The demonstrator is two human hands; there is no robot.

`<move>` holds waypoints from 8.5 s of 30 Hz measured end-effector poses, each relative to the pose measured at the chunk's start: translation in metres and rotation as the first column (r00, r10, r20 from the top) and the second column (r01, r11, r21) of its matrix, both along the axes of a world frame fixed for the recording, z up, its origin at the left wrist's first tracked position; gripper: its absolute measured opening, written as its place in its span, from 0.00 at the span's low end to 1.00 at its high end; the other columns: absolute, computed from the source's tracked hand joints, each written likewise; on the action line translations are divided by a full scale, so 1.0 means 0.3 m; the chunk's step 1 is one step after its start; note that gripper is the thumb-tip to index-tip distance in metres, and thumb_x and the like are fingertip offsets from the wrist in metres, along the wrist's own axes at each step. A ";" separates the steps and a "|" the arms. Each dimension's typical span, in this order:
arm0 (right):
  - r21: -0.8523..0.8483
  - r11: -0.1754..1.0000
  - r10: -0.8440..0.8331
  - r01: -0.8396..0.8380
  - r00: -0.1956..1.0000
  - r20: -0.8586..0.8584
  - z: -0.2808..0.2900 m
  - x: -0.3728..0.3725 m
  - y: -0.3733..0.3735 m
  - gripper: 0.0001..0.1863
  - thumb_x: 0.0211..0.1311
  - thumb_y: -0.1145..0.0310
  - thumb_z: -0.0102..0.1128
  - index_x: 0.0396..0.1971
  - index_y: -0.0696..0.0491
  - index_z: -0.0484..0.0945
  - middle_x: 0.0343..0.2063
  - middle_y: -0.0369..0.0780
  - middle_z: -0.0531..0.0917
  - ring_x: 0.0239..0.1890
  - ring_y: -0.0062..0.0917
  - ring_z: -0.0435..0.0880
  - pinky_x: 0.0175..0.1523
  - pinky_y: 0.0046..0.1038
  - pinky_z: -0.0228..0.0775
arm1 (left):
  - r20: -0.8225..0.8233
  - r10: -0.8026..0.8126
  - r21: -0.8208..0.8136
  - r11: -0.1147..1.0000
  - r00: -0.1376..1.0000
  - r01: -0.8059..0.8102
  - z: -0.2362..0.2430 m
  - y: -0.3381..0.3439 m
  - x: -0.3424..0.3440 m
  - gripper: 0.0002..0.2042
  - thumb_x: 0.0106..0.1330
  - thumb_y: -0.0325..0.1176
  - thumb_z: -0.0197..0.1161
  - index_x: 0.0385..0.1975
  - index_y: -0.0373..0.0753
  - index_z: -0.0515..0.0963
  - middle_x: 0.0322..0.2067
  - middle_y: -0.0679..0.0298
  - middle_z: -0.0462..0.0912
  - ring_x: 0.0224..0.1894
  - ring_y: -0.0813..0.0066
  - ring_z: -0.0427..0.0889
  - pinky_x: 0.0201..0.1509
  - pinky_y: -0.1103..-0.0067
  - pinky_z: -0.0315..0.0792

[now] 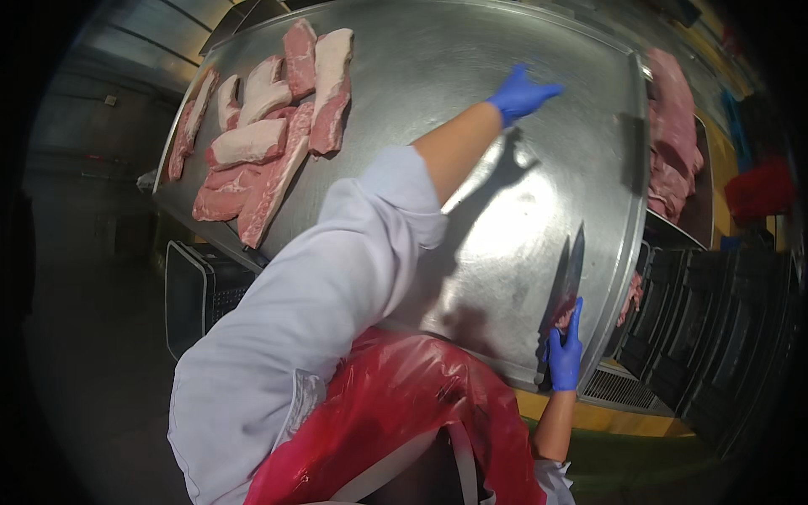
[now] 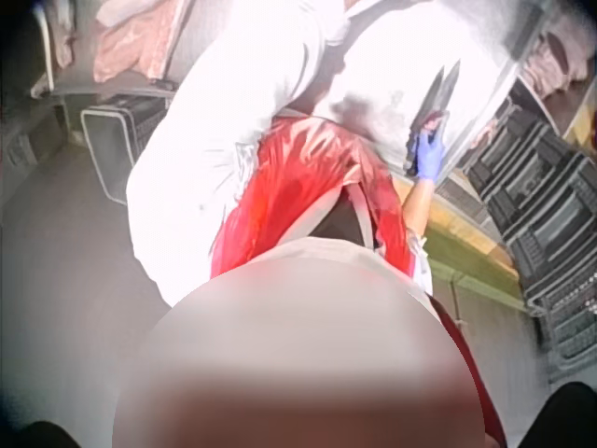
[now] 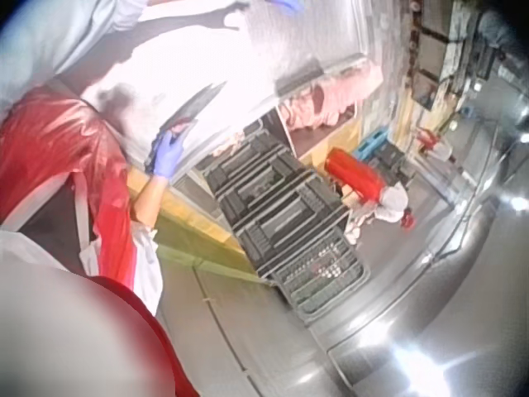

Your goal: The person uses a knife to trim fat and cut large pieces of raw meat on a stainless steel table. They repeatedly separate lean meat from fat layers and place the trimmed pieces into a nearby container.

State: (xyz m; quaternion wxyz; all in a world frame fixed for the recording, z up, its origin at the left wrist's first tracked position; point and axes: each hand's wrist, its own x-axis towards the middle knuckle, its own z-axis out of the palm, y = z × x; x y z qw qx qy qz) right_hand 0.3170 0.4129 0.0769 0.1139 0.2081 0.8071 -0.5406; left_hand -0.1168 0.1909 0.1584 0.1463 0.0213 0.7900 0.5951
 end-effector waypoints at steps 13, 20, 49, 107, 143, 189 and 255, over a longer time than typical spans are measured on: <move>0.033 0.997 -0.078 0.075 0.989 0.127 -0.021 0.150 -0.239 0.46 0.67 0.83 0.49 0.81 0.36 0.45 0.22 0.28 0.67 0.22 0.12 0.61 0.27 0.19 0.59 | -0.183 0.388 -0.745 0.545 0.903 -0.385 -0.531 -1.661 -0.313 0.64 0.38 0.58 0.83 0.70 0.26 0.53 0.63 0.37 0.72 0.65 0.48 0.76 0.66 0.64 0.72; 0.017 0.997 -0.080 0.079 0.922 0.379 0.075 0.053 -0.308 0.42 0.71 0.73 0.51 0.81 0.44 0.44 0.54 0.38 0.67 0.42 0.21 0.71 0.48 0.24 0.67 | -0.138 0.303 -0.820 0.500 0.943 -0.280 -0.531 -1.559 -0.220 0.60 0.47 0.55 0.78 0.74 0.29 0.49 0.64 0.36 0.71 0.64 0.45 0.76 0.66 0.63 0.72; -0.232 0.972 0.042 -0.035 0.999 0.027 -0.017 0.042 -0.021 0.44 0.70 0.78 0.49 0.80 0.31 0.44 0.20 0.30 0.72 0.19 0.13 0.67 0.24 0.20 0.65 | -0.551 0.101 -0.529 0.725 0.829 -0.440 -0.489 -0.780 1.006 0.21 0.57 0.36 0.69 0.50 0.34 0.77 0.43 0.52 0.79 0.47 0.50 0.79 0.55 0.61 0.74; -0.451 0.426 0.843 -0.784 0.525 -0.117 -0.169 -0.521 -0.686 0.41 0.65 0.70 0.54 0.76 0.24 0.56 0.24 0.34 0.78 0.19 0.16 0.71 0.26 0.21 0.73 | -0.573 0.271 -0.182 0.878 0.774 -0.443 -0.320 -0.687 1.097 0.04 0.66 0.26 0.65 0.30 0.34 0.79 0.23 0.58 0.79 0.23 0.71 0.77 0.29 0.74 0.72; -0.367 0.891 0.291 -0.267 0.957 0.013 0.062 0.093 0.071 0.44 0.67 0.79 0.54 0.80 0.40 0.48 0.23 0.33 0.78 0.19 0.13 0.73 0.26 0.19 0.70 | 0.020 -0.322 -0.301 0.901 0.947 0.312 -0.306 -0.570 1.074 0.41 0.63 0.52 0.69 0.67 0.28 0.62 0.58 0.39 0.72 0.62 0.42 0.74 0.68 0.60 0.69; -0.329 0.938 -0.118 0.107 0.993 -0.011 -0.223 -0.650 0.073 0.39 0.68 0.67 0.53 0.78 0.34 0.54 0.55 0.48 0.82 0.35 0.32 0.88 0.39 0.35 0.84 | -0.450 -0.558 -0.696 0.708 0.697 0.119 -0.600 0.031 0.180 0.48 0.57 0.43 0.69 0.75 0.31 0.51 0.74 0.37 0.53 0.76 0.41 0.54 0.78 0.62 0.55; -0.254 0.952 0.205 -0.173 0.973 0.105 -0.132 -0.151 -0.564 0.38 0.72 0.66 0.43 0.80 0.41 0.43 0.26 0.49 0.82 0.20 0.32 0.81 0.30 0.35 0.79 | -0.448 -0.496 -0.715 0.698 0.743 0.034 -0.604 -0.410 0.748 0.40 0.65 0.48 0.60 0.75 0.35 0.56 0.75 0.33 0.46 0.78 0.35 0.46 0.79 0.51 0.45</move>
